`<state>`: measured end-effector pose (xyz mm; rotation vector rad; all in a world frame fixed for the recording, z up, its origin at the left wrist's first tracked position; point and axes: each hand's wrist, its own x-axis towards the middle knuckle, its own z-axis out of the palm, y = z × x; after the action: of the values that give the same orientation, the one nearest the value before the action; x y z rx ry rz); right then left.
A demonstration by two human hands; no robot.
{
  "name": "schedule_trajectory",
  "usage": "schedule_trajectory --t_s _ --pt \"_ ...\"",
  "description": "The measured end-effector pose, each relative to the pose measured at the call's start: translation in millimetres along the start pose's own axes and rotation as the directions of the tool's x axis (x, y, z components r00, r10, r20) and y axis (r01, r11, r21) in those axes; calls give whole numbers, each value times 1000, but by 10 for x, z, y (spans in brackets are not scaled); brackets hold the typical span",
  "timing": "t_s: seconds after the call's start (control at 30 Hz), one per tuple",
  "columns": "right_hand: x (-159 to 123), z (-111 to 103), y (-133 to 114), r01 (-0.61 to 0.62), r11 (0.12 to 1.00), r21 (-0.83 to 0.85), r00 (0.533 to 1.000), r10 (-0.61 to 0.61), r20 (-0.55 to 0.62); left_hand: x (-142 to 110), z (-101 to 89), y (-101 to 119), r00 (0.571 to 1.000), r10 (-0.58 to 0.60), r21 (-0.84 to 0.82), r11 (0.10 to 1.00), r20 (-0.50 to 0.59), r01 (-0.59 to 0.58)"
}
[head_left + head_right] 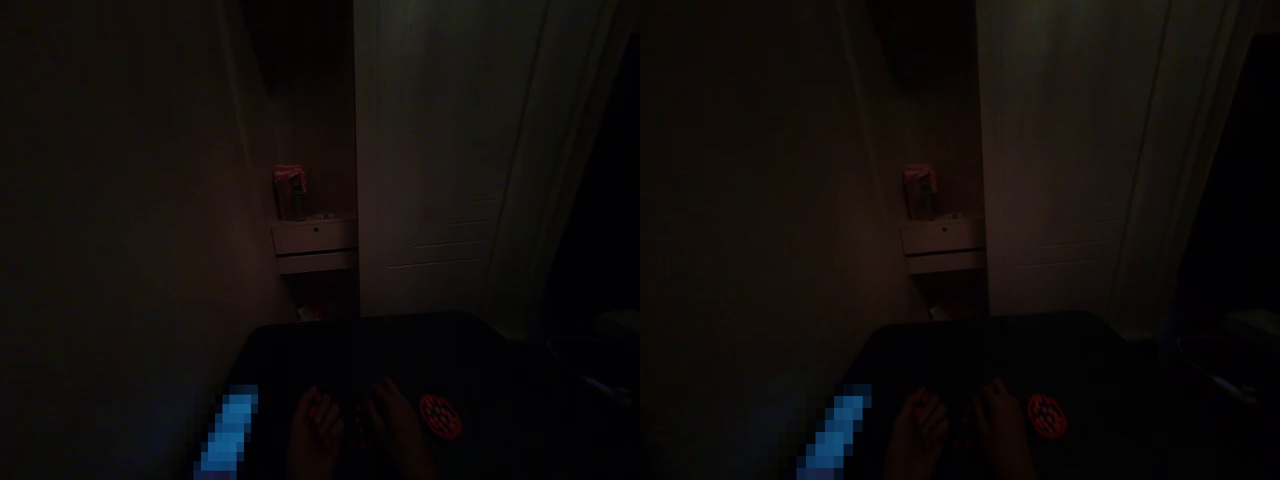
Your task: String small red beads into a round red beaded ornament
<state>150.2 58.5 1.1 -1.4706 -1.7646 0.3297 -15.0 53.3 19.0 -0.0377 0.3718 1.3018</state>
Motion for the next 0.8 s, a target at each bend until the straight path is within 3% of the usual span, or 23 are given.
schedule_trajectory --t_s 0.2,0.43,0.63,0.8 --pt "4 -28 8 28 988 152 991 -8 -132 -18 48 -13 998 11 14 1000 -56 -10" --pt "2 -58 -20 41 962 268 983 10 -185 24 -25 -9 991 94 130 988 -93 -82" --pt "-27 -72 -149 156 926 344 988 -140 -70 26 -129 -44 968 240 311 927 -69 -208" --pt "-72 -69 -245 240 909 342 971 -232 -64 -8 -135 -33 975 221 355 913 -22 -199"
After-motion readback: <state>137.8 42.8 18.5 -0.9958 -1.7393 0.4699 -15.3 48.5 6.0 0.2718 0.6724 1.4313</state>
